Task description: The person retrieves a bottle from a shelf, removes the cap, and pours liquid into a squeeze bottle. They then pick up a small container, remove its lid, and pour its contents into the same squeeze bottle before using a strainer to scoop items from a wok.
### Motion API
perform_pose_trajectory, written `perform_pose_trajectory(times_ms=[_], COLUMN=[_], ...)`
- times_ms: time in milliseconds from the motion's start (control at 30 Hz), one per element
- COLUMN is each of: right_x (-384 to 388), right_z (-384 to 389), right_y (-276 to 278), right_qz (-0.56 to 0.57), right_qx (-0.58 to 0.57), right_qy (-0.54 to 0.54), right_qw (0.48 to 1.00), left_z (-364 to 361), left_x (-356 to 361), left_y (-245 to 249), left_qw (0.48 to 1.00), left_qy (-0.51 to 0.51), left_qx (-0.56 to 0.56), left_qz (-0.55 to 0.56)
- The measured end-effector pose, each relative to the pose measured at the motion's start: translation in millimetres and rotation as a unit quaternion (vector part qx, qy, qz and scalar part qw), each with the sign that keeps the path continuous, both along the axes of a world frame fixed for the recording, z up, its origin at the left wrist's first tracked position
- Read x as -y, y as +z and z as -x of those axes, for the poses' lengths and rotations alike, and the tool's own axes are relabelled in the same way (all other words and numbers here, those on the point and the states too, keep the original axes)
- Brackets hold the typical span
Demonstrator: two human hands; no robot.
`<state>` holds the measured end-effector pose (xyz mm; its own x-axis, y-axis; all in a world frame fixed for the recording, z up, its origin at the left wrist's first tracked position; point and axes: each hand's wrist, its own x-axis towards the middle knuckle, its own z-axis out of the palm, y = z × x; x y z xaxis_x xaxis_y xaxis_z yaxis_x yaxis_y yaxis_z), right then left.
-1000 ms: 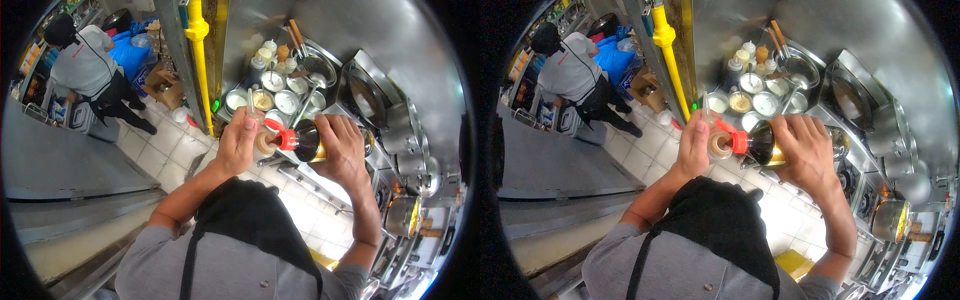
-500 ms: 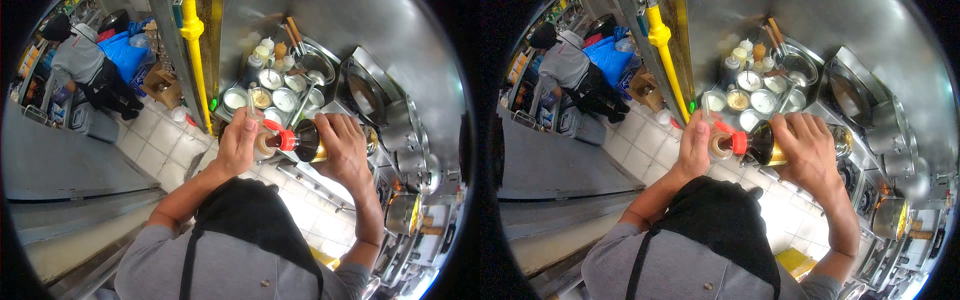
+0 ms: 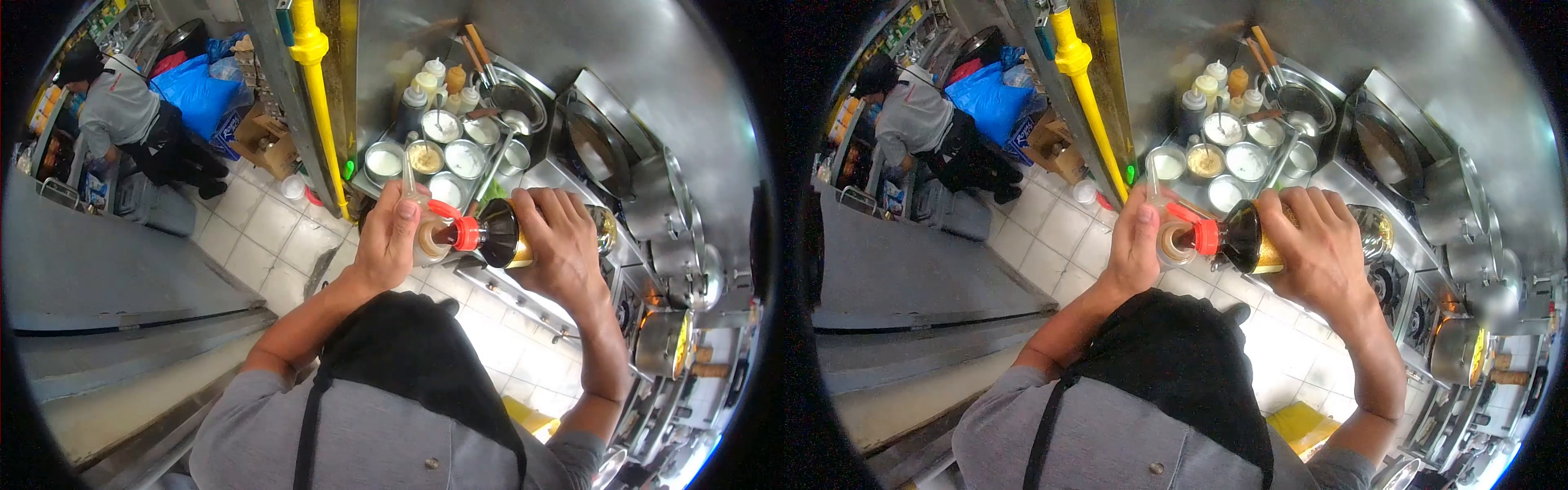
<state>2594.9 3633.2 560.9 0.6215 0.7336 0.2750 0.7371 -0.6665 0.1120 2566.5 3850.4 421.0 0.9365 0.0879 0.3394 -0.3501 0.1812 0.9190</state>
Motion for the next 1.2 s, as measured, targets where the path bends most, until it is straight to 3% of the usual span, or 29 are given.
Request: perform_pose_trajectory(times_ms=[100, 167, 367, 500, 567, 767, 1100, 1200], right_x=[-1, -1, -3, -3, -3, -3, -8, -9], right_z=[1, 1, 0, -1, -2, -7, -11, -11], right_y=[-1, -1, 1, 1, 0, -1, -1, -2], right_qz=[-0.003, 0.002, 0.008, 0.010, 0.021, 0.015, 0.023, 0.016], right_qx=[-0.002, -0.005, -0.009, -0.016, -0.021, -0.014, -0.011, -0.010], right_qy=[0.001, -0.005, -0.001, 0.000, -0.013, 0.005, 0.009, 0.010], right_qw=[1.000, 1.000, 1.000, 1.000, 0.999, 1.000, 1.000, 1.000], left_z=[0, 0, -1, -3, -3, -3, -6, -7], left_x=[-1, -6, -8, -4, 1, -2, -8, -13], left_y=[-5, -6, -9, -11, -7, -7, -9, -11], left_qw=[1.000, 0.998, 0.995, 0.997, 1.000, 1.000, 1.000, 0.996], left_qy=[0.001, -0.019, -0.011, -0.023, 0.011, 0.008, 0.021, -0.001], left_qx=[-0.006, -0.006, -0.006, -0.012, -0.011, -0.025, -0.010, -0.007], left_qz=[0.007, -0.063, -0.098, -0.076, 0.000, 0.007, -0.007, -0.083])
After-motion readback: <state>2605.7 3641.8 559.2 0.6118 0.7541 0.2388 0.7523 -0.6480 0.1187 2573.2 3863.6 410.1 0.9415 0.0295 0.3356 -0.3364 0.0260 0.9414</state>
